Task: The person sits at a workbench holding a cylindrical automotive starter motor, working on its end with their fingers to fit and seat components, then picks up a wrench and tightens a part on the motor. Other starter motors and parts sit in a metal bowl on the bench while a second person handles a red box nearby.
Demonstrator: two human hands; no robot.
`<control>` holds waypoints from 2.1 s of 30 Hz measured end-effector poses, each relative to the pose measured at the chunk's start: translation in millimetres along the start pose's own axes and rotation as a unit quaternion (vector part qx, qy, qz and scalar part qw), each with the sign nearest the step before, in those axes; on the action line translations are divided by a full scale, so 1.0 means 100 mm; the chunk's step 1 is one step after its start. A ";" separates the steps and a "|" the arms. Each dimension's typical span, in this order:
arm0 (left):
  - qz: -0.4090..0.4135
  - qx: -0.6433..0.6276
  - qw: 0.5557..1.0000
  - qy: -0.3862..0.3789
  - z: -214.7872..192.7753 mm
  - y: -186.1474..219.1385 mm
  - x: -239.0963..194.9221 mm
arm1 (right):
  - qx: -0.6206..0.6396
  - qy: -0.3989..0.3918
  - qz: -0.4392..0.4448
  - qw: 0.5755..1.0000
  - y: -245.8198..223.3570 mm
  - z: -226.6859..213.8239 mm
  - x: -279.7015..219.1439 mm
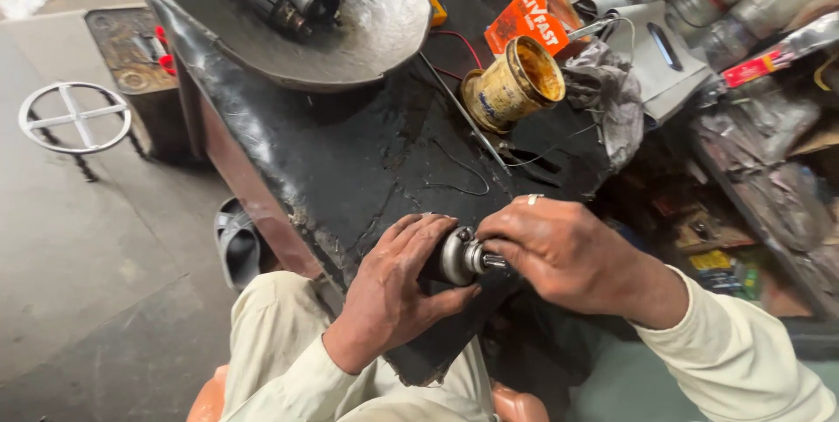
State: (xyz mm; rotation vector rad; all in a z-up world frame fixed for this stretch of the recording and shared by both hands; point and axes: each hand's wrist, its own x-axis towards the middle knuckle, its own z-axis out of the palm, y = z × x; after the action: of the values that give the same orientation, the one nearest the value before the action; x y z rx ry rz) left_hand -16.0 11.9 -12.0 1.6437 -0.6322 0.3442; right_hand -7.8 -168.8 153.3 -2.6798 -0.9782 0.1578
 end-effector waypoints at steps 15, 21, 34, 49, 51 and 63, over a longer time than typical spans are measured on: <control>0.017 -0.005 1.000 0.003 0.05 -0.03 -0.03 | -0.054 -0.078 0.020 0.995 -0.15 0.02 0.14; 0.029 0.001 1.000 -0.007 0.08 -0.02 -0.04 | 0.043 -0.116 0.165 0.979 -0.12 -0.05 0.27; 0.034 -0.002 0.999 -0.012 0.06 0.00 -0.03 | 0.359 0.020 0.322 0.875 0.32 0.17 -0.11; 0.049 -0.006 0.999 0.002 0.05 0.00 -0.03 | -0.136 0.058 -0.077 0.986 -0.10 0.31 -0.21; 0.044 -0.005 0.999 -0.003 0.05 0.01 -0.03 | -0.085 0.059 -0.074 0.992 -0.06 0.31 -0.23; 0.019 0.000 1.000 -0.022 0.08 -0.03 -0.05 | -0.012 0.051 0.040 0.998 -0.06 0.28 -0.15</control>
State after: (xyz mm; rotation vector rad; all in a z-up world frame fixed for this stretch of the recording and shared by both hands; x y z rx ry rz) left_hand -19.0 4.8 -18.4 1.6450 -0.6979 0.3368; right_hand -28.7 -167.9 128.8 -2.7218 -0.8477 0.0260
